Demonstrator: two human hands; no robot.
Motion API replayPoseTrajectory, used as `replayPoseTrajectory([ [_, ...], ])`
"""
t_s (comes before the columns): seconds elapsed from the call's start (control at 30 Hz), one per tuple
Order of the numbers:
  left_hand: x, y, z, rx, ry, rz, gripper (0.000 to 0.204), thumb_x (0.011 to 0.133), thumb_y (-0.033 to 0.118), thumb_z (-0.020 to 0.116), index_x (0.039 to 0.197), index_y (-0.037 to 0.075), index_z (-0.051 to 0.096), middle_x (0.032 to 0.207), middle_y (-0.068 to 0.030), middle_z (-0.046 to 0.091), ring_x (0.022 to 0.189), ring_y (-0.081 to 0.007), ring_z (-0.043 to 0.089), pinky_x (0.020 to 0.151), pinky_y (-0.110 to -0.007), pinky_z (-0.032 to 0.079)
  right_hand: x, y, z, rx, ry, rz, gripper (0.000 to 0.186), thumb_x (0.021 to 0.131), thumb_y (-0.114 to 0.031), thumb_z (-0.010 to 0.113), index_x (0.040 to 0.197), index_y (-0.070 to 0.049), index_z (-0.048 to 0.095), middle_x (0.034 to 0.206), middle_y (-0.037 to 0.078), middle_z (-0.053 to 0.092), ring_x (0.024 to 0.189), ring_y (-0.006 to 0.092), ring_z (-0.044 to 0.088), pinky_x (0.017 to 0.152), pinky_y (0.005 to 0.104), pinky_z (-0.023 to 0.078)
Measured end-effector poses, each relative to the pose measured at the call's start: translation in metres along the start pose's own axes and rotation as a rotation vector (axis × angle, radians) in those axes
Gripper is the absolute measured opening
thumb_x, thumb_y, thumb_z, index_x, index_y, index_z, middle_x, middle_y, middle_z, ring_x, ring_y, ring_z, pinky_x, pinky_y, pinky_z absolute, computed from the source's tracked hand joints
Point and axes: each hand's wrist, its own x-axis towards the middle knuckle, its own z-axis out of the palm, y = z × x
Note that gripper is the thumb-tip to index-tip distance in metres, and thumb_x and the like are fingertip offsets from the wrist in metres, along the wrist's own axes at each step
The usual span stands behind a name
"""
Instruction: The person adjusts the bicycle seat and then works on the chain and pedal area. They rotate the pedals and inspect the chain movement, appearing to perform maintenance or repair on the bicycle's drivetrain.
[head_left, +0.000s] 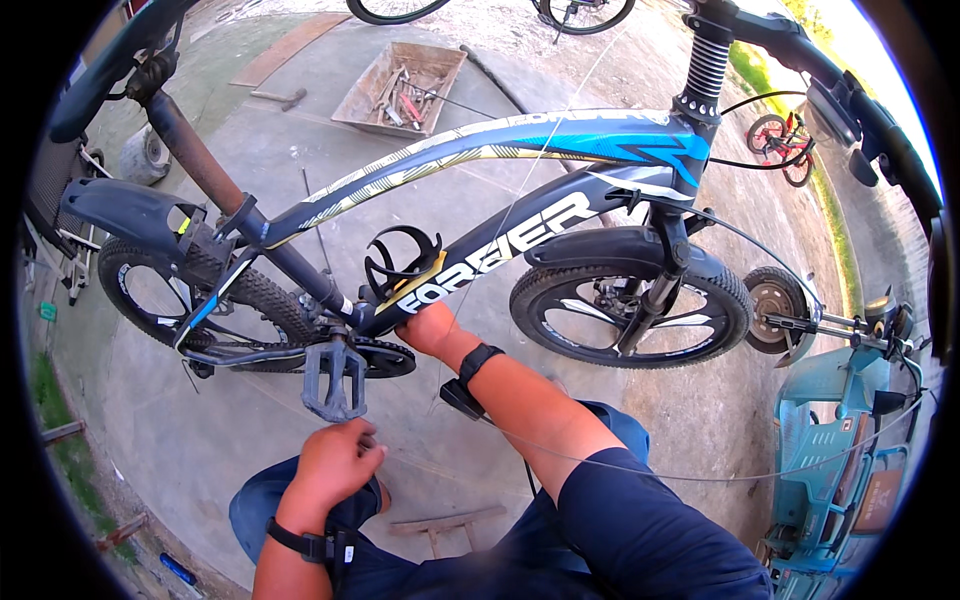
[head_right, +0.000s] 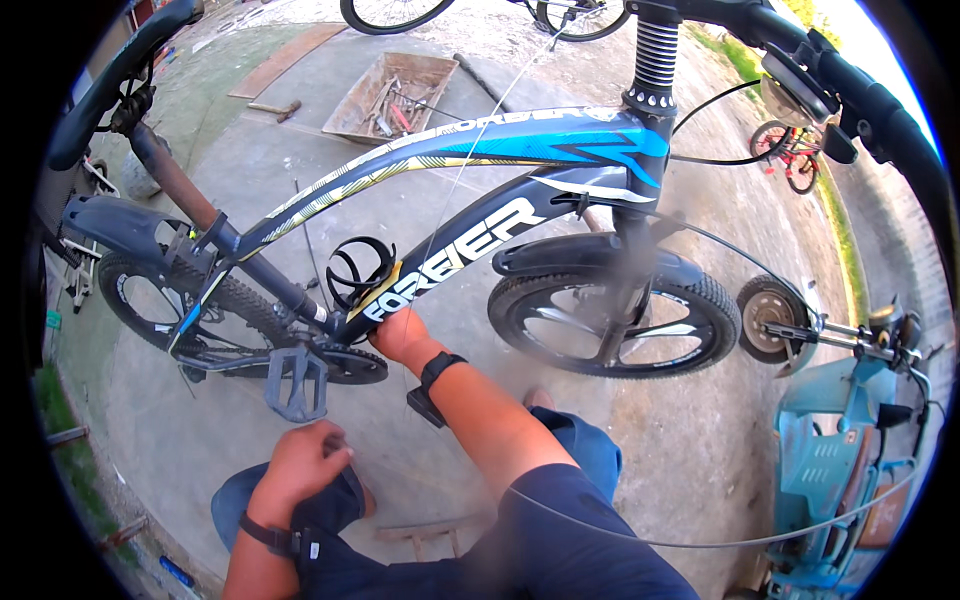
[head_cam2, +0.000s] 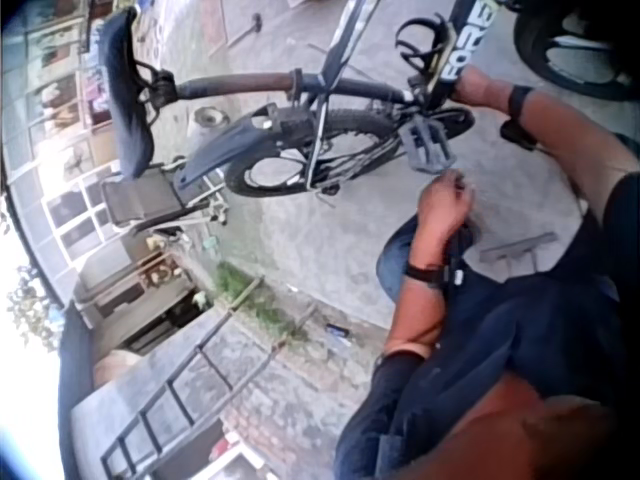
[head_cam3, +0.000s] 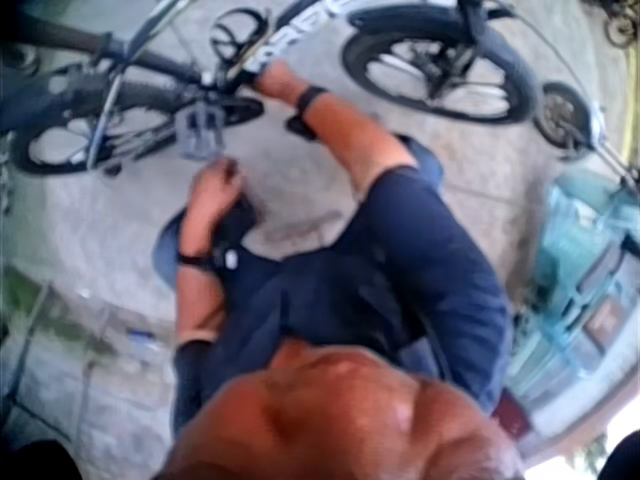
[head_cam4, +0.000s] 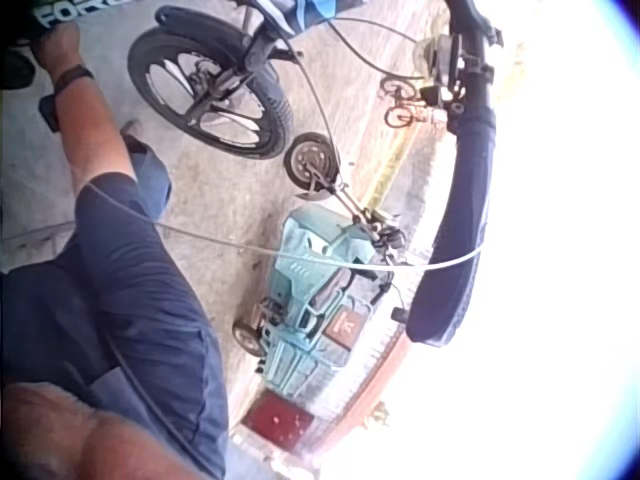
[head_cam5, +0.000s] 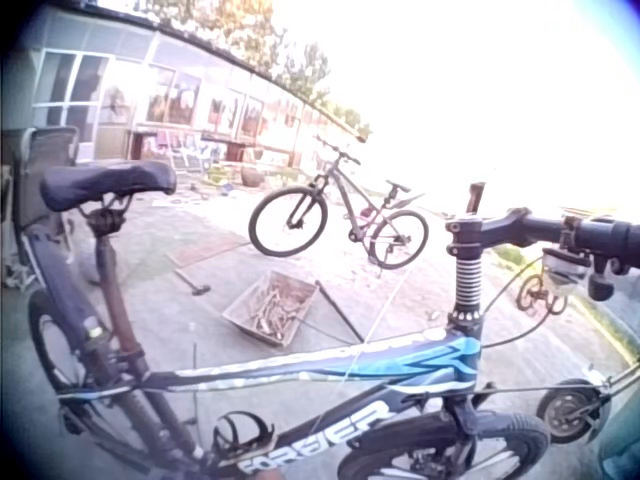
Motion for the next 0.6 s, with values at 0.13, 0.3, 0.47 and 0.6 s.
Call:
replayPoseTrajectory([
  [0.13,0.006,-0.011,-0.015,-0.783,0.394,-0.131,0.050,0.090,0.031,0.057,0.130,0.003,0.048,0.108,-0.0137,0.063,0.091,-0.0224,0.065,0.074,-0.036,0.053,-0.003,-0.006,-0.004,0.036,0.008,0.023,0.041,0.075,-0.013,0.062,0.115,-0.005,0.059,0.107,0.016,0.062,0.102,0.0351,0.058,0.088,0.0408,0.049],
  [0.3,0.014,0.002,-0.015,-1.037,0.617,0.116,0.080,0.090,0.050,0.052,0.148,0.004,0.020,0.132,-0.0179,0.050,0.098,-0.0269,0.064,0.077,-0.034,0.053,-0.003,-0.002,0.001,0.073,0.047,-0.002,0.042,0.077,-0.014,0.061,0.118,-0.009,0.056,0.109,0.015,0.063,0.101,0.0348,0.059,0.083,0.0420,0.050],
  [0.47,0.016,0.030,-0.019,-0.852,0.573,0.128,0.102,0.080,0.057,0.064,0.151,0.006,0.013,0.138,-0.0207,0.042,0.105,-0.0274,0.061,0.081,-0.033,0.051,-0.004,-0.012,0.005,0.085,0.003,0.129,0.042,0.077,-0.013,0.062,0.118,-0.010,0.057,0.109,0.015,0.064,0.101,0.0355,0.059,0.083,0.0417,0.050],
  [0.6,0.023,0.021,-0.018,-0.775,0.545,0.164,0.102,0.077,0.051,0.069,0.151,0.007,0.015,0.138,-0.0195,0.042,0.103,-0.0260,0.062,0.080,-0.033,0.051,-0.006,-0.012,0.006,0.123,0.025,0.075,0.042,0.077,-0.011,0.061,0.119,-0.011,0.056,0.109,0.015,0.063,0.101,0.0357,0.059,0.084,0.0413,0.050],
])
